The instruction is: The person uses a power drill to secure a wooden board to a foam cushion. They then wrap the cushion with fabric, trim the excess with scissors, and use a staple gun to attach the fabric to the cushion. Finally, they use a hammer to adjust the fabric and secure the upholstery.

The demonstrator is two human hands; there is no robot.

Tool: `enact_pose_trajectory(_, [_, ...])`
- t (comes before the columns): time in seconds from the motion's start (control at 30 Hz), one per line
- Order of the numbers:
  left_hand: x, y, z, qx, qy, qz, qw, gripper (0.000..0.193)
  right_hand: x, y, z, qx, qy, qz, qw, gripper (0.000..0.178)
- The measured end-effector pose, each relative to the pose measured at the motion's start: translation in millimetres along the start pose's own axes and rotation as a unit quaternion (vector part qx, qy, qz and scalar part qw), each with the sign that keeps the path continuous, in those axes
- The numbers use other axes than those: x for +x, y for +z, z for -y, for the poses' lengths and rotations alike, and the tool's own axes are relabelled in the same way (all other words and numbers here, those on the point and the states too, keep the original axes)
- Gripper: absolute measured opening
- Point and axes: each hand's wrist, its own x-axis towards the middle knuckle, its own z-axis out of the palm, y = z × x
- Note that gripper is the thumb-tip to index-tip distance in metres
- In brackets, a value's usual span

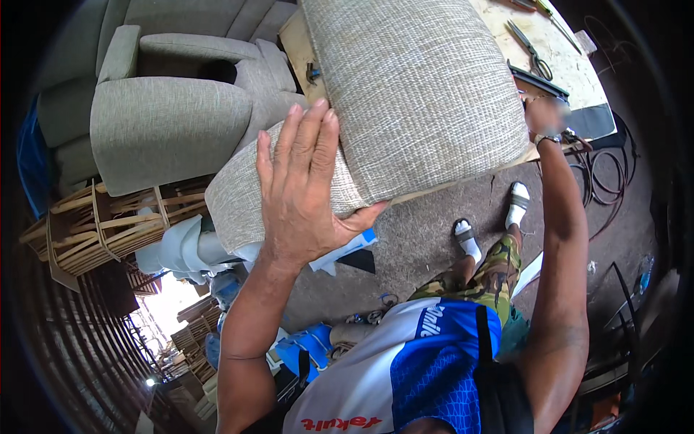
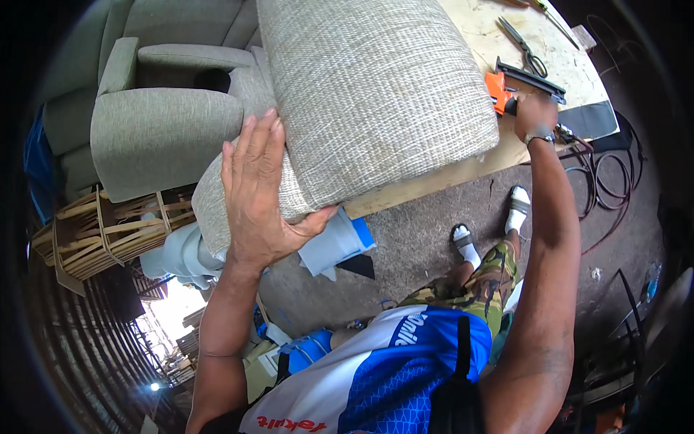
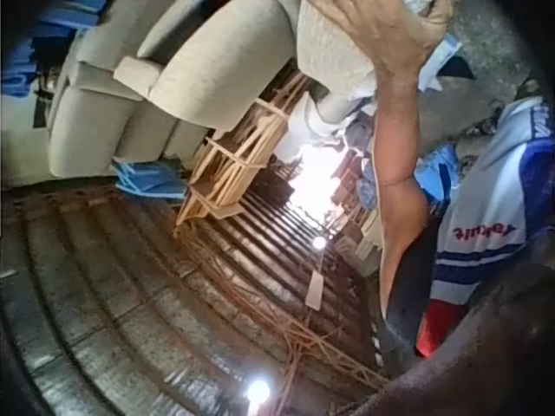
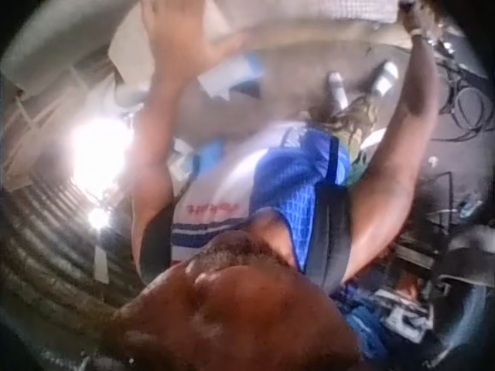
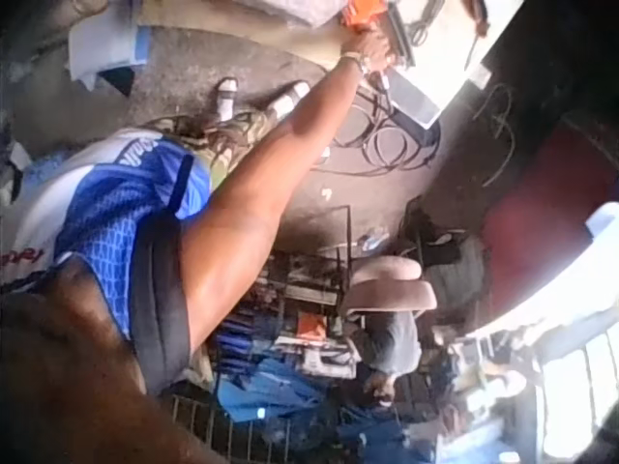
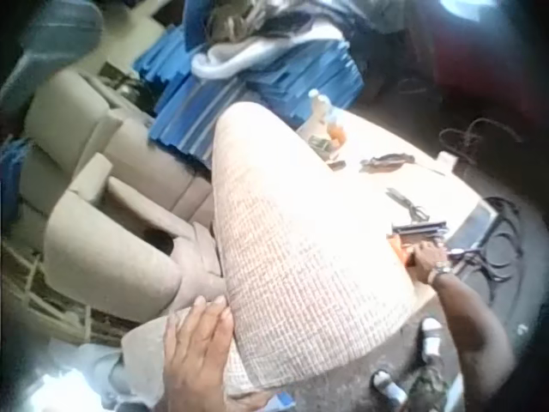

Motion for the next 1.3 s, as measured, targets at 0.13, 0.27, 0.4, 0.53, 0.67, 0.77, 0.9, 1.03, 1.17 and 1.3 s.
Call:
enact_pose_trajectory(0.13, [-1,2,3,0.014,-0.004,-0.018,1.000,0.112,-27,-11,0,0.019,0.056,-0.055,0.997,0.045])
enact_pose_trajectory(0.27, [5,6,-2,0.029,0.002,-0.052,0.998,0.108,-99,-39,-11,0.140,0.173,-0.100,0.970,0.052])
enact_pose_trajectory(0.4, [4,9,-7,0.051,0.004,-0.083,0.995,0.106,-202,-76,21,0.356,0.200,-0.223,0.885,0.048])
enact_pose_trajectory(0.53, [6,11,-10,0.077,0.005,-0.101,0.992,0.106,-286,-84,78,0.575,0.035,-0.278,0.769,0.024])
enact_pose_trajectory(0.67, [7,10,-13,0.077,0.016,-0.108,0.991,0.105,-337,-90,148,0.610,-0.087,-0.246,0.748,0.035])
enact_pose_trajectory(0.77, [4,9,-9,0.081,0.018,-0.115,0.990,0.102,-335,-103,193,0.635,-0.156,-0.267,0.707,0.048])
enact_pose_trajectory(0.9, [4,11,-10,0.086,0.018,-0.113,0.990,0.097,-331,-128,214,0.530,-0.167,-0.324,0.766,0.047])
enact_pose_trajectory(1.03, [5,14,-9,0.087,0.016,-0.114,0.990,0.091,-324,-128,220,0.549,-0.162,-0.336,0.748,0.058])
enact_pose_trajectory(1.17, [4,15,-8,0.093,0.009,-0.123,0.988,0.087,-321,-136,225,0.539,-0.164,-0.341,0.753,0.056])
enact_pose_trajectory(1.3, [4,17,-6,0.091,0.013,-0.130,0.987,0.087,-322,-139,229,0.537,-0.153,-0.334,0.759,0.054])
